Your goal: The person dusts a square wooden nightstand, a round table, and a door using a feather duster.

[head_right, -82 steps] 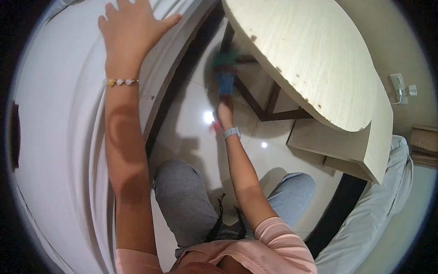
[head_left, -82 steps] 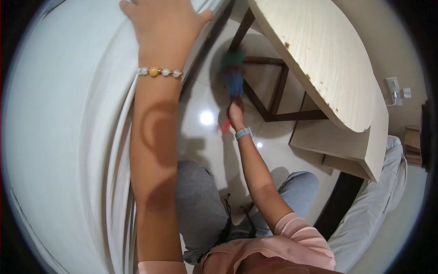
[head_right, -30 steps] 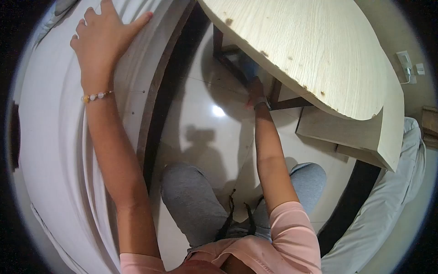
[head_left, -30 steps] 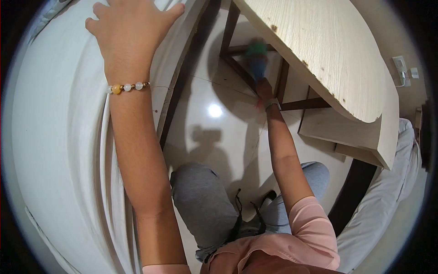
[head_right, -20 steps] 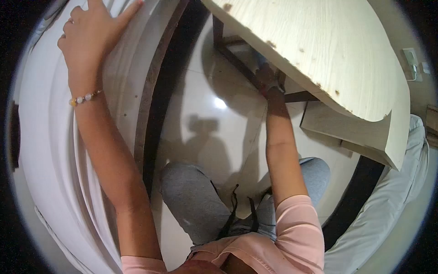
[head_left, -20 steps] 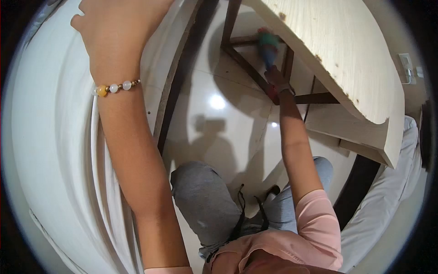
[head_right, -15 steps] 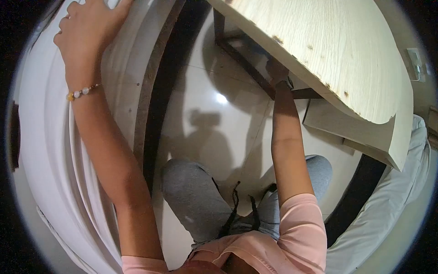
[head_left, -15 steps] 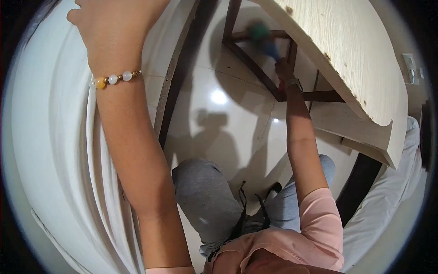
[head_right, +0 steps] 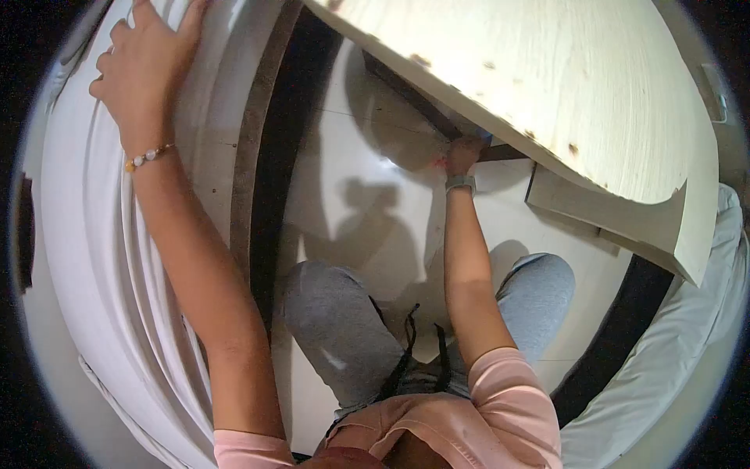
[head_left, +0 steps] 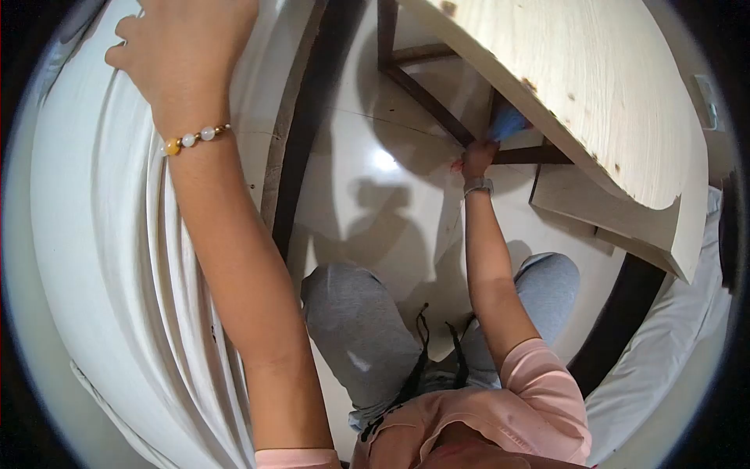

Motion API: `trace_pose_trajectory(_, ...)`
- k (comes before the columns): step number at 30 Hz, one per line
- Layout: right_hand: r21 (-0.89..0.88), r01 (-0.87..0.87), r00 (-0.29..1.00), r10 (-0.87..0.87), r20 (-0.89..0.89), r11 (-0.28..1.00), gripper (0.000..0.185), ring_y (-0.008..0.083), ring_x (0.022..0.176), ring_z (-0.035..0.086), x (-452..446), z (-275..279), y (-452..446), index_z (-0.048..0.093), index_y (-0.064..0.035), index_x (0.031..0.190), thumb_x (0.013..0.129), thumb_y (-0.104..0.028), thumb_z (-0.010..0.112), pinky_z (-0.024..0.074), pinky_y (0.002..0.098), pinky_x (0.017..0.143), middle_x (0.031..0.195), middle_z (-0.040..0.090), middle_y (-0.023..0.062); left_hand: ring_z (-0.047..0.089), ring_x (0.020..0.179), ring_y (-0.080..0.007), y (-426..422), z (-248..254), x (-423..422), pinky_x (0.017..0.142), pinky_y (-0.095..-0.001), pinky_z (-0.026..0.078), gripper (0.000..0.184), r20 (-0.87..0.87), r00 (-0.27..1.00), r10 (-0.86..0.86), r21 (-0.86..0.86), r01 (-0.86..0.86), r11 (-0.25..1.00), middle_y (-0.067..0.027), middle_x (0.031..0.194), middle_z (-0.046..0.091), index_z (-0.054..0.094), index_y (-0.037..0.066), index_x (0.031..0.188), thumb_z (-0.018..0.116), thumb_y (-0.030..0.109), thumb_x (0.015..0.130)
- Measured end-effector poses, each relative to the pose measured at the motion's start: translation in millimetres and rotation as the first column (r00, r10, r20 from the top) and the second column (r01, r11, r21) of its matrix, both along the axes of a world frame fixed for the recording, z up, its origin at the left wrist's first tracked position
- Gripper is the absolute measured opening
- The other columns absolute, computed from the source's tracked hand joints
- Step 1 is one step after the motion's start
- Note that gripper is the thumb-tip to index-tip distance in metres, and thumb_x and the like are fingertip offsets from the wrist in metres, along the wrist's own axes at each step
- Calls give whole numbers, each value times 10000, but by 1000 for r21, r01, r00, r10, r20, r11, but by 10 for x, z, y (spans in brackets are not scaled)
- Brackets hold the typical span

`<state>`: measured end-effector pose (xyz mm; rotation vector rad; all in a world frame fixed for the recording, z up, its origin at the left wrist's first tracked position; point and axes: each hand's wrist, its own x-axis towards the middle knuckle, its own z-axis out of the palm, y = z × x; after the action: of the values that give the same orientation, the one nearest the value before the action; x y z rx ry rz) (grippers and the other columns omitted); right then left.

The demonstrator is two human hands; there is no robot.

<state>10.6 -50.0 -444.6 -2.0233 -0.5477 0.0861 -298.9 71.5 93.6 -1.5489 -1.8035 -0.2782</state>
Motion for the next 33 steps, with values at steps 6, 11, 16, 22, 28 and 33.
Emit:
trace_pose_trajectory(6, 53, -185, 909, 150, 388, 981, 234, 239, 597, 511, -711, 983, 78, 426, -30, 935, 870, -234, 331, 421, 328, 574, 636, 457, 115, 493, 999, -282, 58, -19, -156, 836, -430, 368, 649, -36, 999, -4, 15, 5, 1000, -150, 1127, 496, 402, 50, 1229, 515, 490, 765)
trace_pose_trajectory(11, 133, -487, 861, 500, -93, 863, 351, 145, 515, 441, -985, 2507, 602, 517, -31, 881, 882, -331, 334, 369, 270, 511, 594, 444, 49, 502, 985, -279, 40, -16, -162, 841, -431, 366, 650, -17, 1000, 6, 30, -5, 1000, -146, 1105, 509, 407, 54, 1226, 520, 492, 760)
trace_pose_trajectory(16, 164, -697, 599, 692, -404, 698, 387, 132, 530, 448, -1182, 3183, 573, 530, -21, 921, 881, -361, 349, 359, 276, 522, 587, 467, 37, 492, 990, -283, 28, 18, -157, 841, -438, 364, 657, 60, 998, -31, -21, 32, 999, -150, 1108, 501, 408, 43, 1223, 533, 485, 753)
trace_pose_trajectory(22, 12, -644, 758, 637, 142, 765, 382, 179, 570, 490, -1405, 2948, 613, 524, -3, 974, 883, -324, 339, 395, 312, 558, 616, 495, 79, 470, 1010, -300, 12, 35, -198, 848, -439, 358, 668, 111, 991, -79, -30, 83, 996, -151, 1126, 488, 402, 28, 1224, 541, 478, 750)
trace_pose_trajectory(28, -124, -554, 828, 529, -187, 823, 361, 295, 684, 510, -1743, 3110, 506, 516, -1, 952, 892, -309, 337, 398, 376, 680, 724, 521, 162, 442, 1034, -431, 295, -192, -439, 807, -537, 331, 771, 26, 953, -301, 75, 299, 951, -228, 1151, 457, 391, 61, 1235, 405, 643, 729)
trace_pose_trajectory(33, 221, -544, 769, 586, -255, 809, 368, 137, 502, 421, -1798, 3346, 426, 472, -55, 840, 889, -397, 345, 367, 300, 479, 590, 426, 36, 406, 1071, -420, 167, -77, -235, 833, -494, 330, 750, 121, 959, -257, 43, 253, 966, -243, 1225, 397, 368, 42, 1248, 487, 568, 727)
